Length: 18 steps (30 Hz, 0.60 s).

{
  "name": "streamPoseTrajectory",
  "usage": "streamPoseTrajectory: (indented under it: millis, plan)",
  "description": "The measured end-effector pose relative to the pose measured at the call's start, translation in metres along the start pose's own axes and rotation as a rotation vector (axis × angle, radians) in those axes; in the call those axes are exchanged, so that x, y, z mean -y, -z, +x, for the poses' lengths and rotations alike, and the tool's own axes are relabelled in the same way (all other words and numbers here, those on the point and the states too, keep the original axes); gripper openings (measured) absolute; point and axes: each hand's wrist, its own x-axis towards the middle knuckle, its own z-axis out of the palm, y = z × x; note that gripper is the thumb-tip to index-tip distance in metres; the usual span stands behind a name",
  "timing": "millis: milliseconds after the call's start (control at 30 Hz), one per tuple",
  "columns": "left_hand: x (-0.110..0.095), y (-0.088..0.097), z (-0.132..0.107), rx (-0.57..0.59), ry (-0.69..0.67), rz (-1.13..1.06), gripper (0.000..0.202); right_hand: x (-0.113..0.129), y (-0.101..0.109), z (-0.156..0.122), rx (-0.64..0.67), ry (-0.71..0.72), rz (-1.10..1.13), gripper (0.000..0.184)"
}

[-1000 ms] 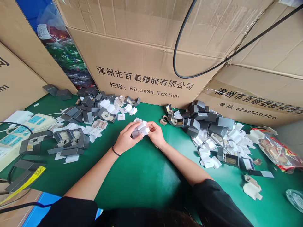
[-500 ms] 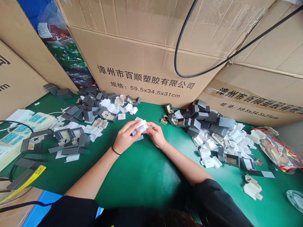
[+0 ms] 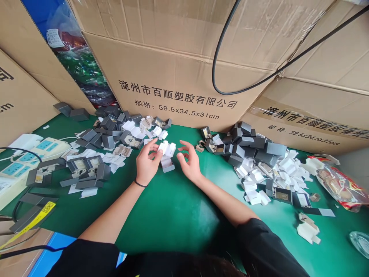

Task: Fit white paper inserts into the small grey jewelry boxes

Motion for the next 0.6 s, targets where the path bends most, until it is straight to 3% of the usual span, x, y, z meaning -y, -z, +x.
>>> streamPoseTrajectory:
  millis: [100, 233, 433, 600]
  plan:
    - [0.003, -0.003, 0.001, 0.020, 0.137, -0.181, 0.051, -0.001, 0.000, -0.001, 0.103, 0.156, -0.189, 0.060]
    - [0.001, -0.006, 0.000, 0.076, 0.273, -0.373, 0.053, -0.006, 0.000, 0.001, 0.150, 0.278, -0.356, 0.048]
    - [-0.009, -0.005, -0.001, 0.189, 0.377, -0.598, 0.049, -0.007, 0.004, 0.005, 0.105, 0.290, -0.448, 0.045]
    - [-0.009, 0.000, 0.001, 0.286, 0.418, -0.645, 0.043, -0.006, 0.008, 0.011, 0.140, 0.279, -0.531, 0.044]
